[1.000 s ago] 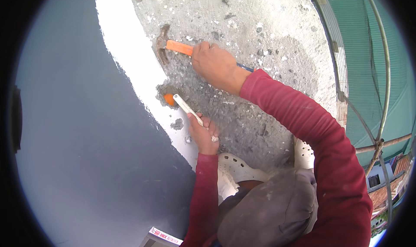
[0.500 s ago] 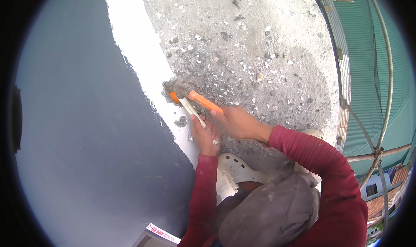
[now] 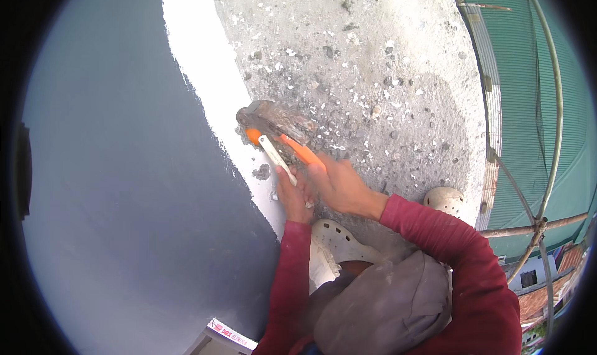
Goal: The person uses a hammer and a chisel to chip away at the edge of a concrete surface next to an aluminum frame. After working on the edge, the person moves along the scaffolding and adjusts the position of the aluminum frame.
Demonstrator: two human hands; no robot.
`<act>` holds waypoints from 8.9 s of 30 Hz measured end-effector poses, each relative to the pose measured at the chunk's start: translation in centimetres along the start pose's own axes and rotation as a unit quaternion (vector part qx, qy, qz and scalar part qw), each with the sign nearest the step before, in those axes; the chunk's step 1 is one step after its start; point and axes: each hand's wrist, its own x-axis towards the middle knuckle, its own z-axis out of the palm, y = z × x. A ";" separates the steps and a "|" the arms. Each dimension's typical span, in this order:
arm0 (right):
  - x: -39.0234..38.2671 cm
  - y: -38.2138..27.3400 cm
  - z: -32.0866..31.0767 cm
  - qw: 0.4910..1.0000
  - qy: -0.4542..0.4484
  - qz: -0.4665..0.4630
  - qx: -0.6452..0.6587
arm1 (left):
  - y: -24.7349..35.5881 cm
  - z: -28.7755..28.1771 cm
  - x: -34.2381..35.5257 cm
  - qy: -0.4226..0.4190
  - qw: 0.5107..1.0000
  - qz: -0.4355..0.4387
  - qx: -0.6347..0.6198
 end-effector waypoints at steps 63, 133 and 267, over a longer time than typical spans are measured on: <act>-0.3 1.1 1.8 0.997 0.009 0.053 -0.047 | 0.6 0.7 0.5 0.065 0.987 0.048 0.141; 0.6 2.4 1.7 0.983 0.164 -0.077 0.013 | 0.9 1.4 1.1 0.041 0.974 0.061 0.216; 2.6 -0.3 2.1 0.998 -0.009 0.052 0.016 | 1.9 1.9 4.9 0.056 0.989 0.090 0.106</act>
